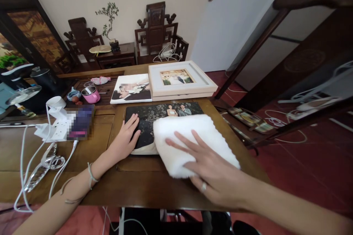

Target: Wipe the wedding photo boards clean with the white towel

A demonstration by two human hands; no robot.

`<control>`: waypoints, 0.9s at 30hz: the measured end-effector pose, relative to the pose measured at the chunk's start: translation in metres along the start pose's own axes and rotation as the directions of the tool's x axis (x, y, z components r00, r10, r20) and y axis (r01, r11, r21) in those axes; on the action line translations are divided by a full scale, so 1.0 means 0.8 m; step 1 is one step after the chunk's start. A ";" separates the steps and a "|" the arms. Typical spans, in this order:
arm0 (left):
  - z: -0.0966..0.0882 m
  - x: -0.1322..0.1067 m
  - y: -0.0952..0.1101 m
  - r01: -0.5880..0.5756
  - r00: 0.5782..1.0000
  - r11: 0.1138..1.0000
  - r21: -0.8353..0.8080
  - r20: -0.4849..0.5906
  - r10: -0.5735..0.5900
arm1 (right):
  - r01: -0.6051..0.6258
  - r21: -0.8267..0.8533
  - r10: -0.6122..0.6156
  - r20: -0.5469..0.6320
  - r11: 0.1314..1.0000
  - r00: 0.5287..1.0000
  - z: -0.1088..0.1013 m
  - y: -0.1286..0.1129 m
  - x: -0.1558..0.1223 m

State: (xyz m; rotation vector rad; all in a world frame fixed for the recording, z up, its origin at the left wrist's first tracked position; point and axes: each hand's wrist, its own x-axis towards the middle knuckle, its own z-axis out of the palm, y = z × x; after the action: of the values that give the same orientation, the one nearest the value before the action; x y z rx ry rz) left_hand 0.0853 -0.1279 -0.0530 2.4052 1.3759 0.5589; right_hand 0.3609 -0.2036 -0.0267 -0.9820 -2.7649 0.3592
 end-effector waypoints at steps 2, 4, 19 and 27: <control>0.000 0.000 0.000 0.003 1.000 1.000 0.005 0.006 -0.003 | 0.011 0.023 -0.011 0.004 1.000 1.000 0.002 -0.017 -0.010; 0.000 0.000 0.000 0.004 1.000 1.000 0.019 0.019 -0.004 | 0.016 0.028 -0.017 0.039 0.999 0.999 -0.002 -0.019 -0.009; 0.002 0.000 -0.001 0.007 1.000 1.000 0.018 0.016 -0.007 | -0.081 -0.165 0.086 0.018 0.983 0.996 -0.020 0.057 0.109; 0.003 -0.001 -0.001 0.033 0.999 0.999 0.026 -0.005 -0.033 | -0.023 0.019 0.023 0.011 1.000 1.000 0.015 -0.049 0.026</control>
State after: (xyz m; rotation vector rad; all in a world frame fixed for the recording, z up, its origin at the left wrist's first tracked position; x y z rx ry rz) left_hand 0.0851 -0.1284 -0.0556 2.3983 1.4303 0.5416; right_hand 0.3187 -0.2220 -0.0251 -1.0113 -2.7567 0.3947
